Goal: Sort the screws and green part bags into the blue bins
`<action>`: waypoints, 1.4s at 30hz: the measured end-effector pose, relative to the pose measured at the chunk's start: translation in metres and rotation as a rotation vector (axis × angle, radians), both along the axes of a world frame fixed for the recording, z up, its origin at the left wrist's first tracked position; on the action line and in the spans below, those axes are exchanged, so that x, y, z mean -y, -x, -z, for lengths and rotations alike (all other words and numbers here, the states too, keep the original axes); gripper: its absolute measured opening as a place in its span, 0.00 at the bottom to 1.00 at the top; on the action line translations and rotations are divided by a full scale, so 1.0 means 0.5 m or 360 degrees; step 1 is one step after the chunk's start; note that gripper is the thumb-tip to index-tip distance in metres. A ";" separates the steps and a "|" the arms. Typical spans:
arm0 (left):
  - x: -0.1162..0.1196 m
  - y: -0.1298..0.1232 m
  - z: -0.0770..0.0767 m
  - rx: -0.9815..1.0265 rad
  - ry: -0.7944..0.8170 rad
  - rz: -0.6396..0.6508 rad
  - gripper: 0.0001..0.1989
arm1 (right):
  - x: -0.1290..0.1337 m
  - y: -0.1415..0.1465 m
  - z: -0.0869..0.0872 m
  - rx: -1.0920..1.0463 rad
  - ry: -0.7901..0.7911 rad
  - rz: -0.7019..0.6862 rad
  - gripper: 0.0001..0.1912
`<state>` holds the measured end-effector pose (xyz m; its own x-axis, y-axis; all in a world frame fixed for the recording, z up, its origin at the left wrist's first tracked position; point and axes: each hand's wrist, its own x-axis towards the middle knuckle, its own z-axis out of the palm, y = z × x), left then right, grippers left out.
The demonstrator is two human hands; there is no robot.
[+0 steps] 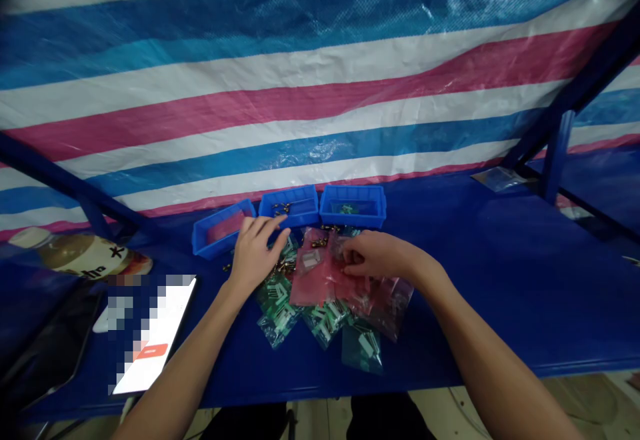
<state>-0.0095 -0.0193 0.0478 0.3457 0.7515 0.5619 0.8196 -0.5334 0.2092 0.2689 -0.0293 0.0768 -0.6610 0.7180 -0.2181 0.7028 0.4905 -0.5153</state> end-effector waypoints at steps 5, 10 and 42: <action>0.032 -0.042 -0.007 0.0035 0.0288 0.0449 0.13 | 0.009 0.021 -0.012 -0.0253 -0.0321 0.0061 0.06; 0.048 -0.061 -0.004 0.0181 0.0333 0.0615 0.09 | 0.020 0.037 -0.009 -0.0356 -0.0370 -0.0041 0.08; 0.011 -0.046 0.028 -0.0107 0.0329 0.0222 0.13 | -0.004 0.066 0.068 -0.0127 -0.0921 0.0321 0.14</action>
